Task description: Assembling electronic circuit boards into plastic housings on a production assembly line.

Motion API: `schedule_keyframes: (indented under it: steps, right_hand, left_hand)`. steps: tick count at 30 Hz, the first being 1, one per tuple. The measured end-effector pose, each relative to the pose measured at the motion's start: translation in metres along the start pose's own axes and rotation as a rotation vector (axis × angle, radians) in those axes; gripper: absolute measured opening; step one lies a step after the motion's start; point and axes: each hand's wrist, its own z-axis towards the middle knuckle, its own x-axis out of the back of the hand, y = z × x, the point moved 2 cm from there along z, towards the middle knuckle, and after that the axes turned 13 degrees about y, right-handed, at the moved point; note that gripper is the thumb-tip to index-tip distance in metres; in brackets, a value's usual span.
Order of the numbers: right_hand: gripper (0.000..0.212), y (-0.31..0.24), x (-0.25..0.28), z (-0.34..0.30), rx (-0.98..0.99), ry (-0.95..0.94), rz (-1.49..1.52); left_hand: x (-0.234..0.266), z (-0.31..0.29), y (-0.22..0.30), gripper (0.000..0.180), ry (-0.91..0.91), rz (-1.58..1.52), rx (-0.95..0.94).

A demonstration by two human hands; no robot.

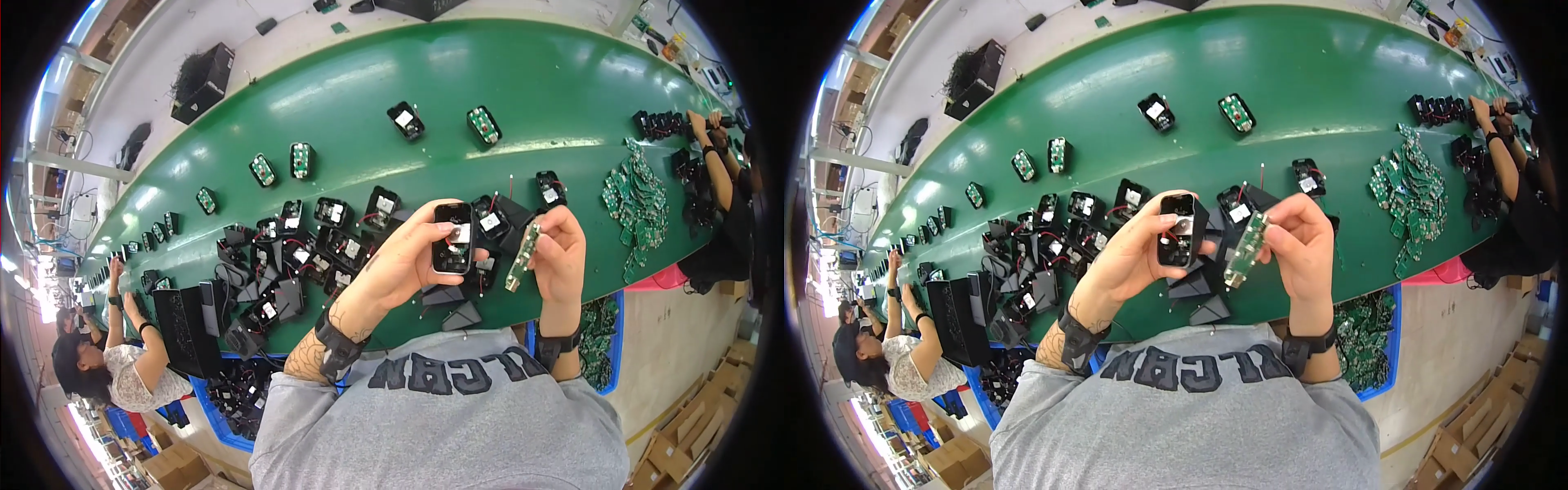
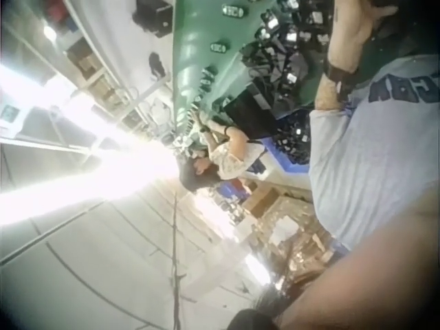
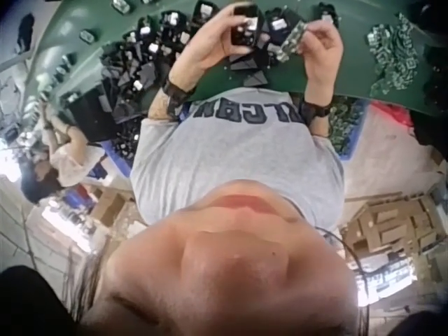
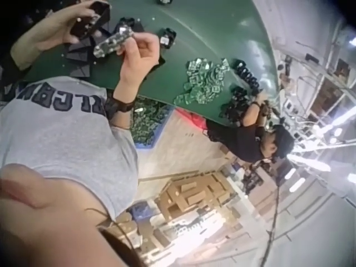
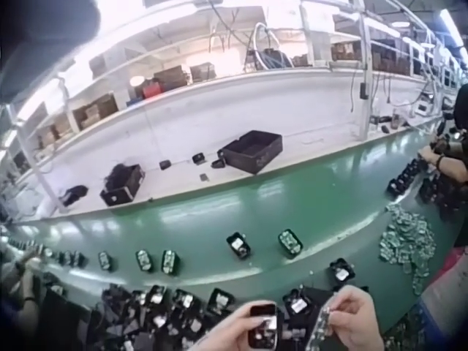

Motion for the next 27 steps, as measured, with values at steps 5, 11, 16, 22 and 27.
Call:
schedule_keyframes:
  steps: [5,11,16,22,27]
  right_hand:
    - [0.015,-0.003,-0.007,0.002,0.097,-0.040,-0.082]
    - [0.015,-0.012,-0.020,-0.006,0.168,-0.088,-0.146]
    - [0.014,-0.011,-0.025,-0.006,0.223,-0.139,-0.185]
    - [0.015,-0.011,-0.029,-0.004,0.179,-0.066,-0.321]
    - [0.014,-0.015,-0.033,-0.005,0.167,-0.023,-0.572]
  left_hand:
    - [0.000,0.000,-0.003,0.049,-0.031,0.124,-0.045]
    - [-0.005,0.000,-0.009,0.045,-0.040,0.105,0.011]
    - [-0.004,0.001,-0.015,0.046,-0.021,0.116,0.019]
    - [-0.011,-0.005,-0.015,0.049,-0.005,0.154,-0.039]
    - [-0.009,-0.010,-0.011,0.056,-0.020,0.212,-0.126]
